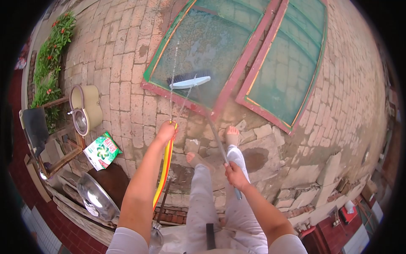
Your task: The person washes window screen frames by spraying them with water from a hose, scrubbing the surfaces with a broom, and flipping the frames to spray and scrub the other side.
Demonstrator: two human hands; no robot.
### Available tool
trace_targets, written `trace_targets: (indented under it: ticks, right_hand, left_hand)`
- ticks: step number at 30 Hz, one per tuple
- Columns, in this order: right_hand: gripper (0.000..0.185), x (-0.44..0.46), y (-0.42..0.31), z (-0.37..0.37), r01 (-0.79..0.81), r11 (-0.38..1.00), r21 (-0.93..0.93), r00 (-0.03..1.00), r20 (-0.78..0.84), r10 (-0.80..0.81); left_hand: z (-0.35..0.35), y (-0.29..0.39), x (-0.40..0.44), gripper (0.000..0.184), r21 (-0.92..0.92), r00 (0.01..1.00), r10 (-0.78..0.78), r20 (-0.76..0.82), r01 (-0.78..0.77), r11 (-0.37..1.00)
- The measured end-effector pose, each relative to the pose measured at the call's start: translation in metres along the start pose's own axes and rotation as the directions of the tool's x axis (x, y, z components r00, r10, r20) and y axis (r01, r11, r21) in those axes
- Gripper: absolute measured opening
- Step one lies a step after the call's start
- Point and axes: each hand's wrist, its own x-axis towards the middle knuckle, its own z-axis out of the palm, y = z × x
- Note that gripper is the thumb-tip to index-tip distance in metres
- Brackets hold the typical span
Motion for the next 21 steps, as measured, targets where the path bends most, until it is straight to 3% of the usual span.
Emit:
trace_targets:
  ticks: [2,5,7,9,13,16,21]
  right_hand:
    - [0.023,0.028,-0.033,-0.014,0.096,0.995,-0.010,0.995,-0.002,-0.096]
    - [0.021,0.093,-0.088,-0.027,0.182,0.981,0.074,0.975,-0.142,-0.170]
    - [0.034,0.141,-0.121,-0.029,0.329,0.942,0.065,0.931,-0.193,-0.311]
    - [0.034,0.165,-0.122,-0.011,0.269,0.949,0.163,0.952,-0.191,-0.238]
    - [0.037,0.149,0.045,0.044,0.048,0.968,-0.244,0.947,-0.298,-0.122]
    - [0.037,0.094,0.157,0.070,0.093,0.943,-0.320,0.940,-0.283,-0.189]
    - [0.031,0.090,0.121,0.062,0.004,0.982,-0.188,0.963,-0.266,-0.055]
  left_hand:
    - [0.004,0.002,0.003,0.026,-0.039,1.000,-0.011,0.017,0.012,0.999]
    - [0.007,0.003,0.008,0.025,-0.107,0.998,-0.018,0.055,0.024,0.994]
    - [0.006,0.008,0.007,0.024,-0.157,0.996,-0.028,0.089,0.042,0.987]
    - [0.007,0.021,0.000,0.023,-0.197,0.989,-0.051,0.139,0.078,0.977]
    - [0.016,0.044,-0.011,0.022,-0.141,0.982,-0.084,0.169,0.108,0.984]
    - [0.027,0.059,-0.022,0.020,-0.098,0.978,-0.071,0.194,0.092,0.991]
    - [0.032,0.067,-0.025,0.018,-0.112,0.966,-0.109,0.235,0.138,0.984]
